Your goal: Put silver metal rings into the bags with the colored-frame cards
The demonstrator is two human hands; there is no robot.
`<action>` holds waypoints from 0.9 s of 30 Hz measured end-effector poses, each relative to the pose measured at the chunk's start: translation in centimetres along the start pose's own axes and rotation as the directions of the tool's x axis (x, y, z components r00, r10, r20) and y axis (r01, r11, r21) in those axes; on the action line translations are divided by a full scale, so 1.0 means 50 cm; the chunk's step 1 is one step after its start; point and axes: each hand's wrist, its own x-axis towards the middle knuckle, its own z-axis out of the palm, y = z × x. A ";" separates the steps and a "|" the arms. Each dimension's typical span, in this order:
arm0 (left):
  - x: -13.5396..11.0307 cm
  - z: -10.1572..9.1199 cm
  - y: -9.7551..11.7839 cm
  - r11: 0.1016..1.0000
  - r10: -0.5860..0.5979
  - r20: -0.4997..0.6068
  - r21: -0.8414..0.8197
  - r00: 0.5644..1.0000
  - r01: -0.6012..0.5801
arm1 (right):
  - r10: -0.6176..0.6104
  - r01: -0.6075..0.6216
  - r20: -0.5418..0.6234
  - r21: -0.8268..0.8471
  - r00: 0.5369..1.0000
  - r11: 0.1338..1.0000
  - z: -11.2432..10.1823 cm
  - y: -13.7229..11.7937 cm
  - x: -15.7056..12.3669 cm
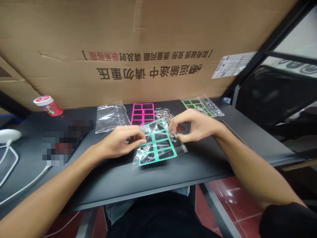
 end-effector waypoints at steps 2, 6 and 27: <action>-0.001 0.001 0.000 1.000 0.019 -0.010 0.008 1.000 -0.019 | 0.040 -0.030 -0.181 0.059 0.983 0.998 -0.017 0.016 -0.010; -0.005 0.004 -0.006 0.997 0.053 -0.012 0.049 0.999 -0.052 | 0.163 -0.203 -0.312 -0.101 0.936 0.974 -0.030 0.054 -0.010; 0.012 -0.014 -0.006 0.924 -0.367 -0.553 -0.123 0.748 0.362 | 0.188 -0.167 -0.506 0.086 0.842 0.982 0.043 0.006 0.028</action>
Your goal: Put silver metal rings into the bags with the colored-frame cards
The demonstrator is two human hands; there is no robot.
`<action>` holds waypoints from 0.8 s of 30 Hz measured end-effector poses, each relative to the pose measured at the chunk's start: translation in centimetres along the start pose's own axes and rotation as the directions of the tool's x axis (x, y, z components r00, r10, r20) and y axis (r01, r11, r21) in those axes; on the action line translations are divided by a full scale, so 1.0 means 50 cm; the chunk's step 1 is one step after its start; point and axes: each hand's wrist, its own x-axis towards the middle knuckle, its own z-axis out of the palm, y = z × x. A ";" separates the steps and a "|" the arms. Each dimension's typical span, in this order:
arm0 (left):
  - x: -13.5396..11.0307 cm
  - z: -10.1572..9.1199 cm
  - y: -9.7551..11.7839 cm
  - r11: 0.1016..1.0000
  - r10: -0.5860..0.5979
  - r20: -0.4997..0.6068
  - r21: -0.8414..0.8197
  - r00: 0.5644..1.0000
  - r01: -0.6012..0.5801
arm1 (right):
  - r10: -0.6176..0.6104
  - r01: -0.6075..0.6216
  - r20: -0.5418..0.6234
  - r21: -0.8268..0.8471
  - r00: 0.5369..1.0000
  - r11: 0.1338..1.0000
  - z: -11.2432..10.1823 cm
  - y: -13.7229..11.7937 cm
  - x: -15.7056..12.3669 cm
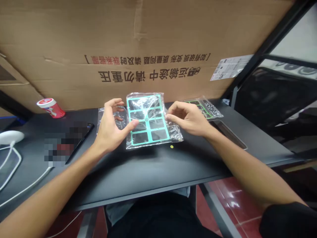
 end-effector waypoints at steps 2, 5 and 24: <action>0.005 -0.003 -0.004 0.966 -0.158 0.169 -0.177 0.973 0.188 | -0.007 0.008 -0.013 0.032 1.000 0.999 0.003 -0.004 -0.001; 0.002 0.003 -0.002 0.852 -0.311 0.324 -0.322 0.893 0.413 | 0.002 0.002 -0.053 0.064 0.999 0.998 0.006 -0.007 0.002; -0.014 0.024 -0.013 0.844 -0.335 0.191 -0.375 0.923 0.384 | 0.083 -0.084 0.017 0.076 0.996 0.994 0.047 0.025 0.002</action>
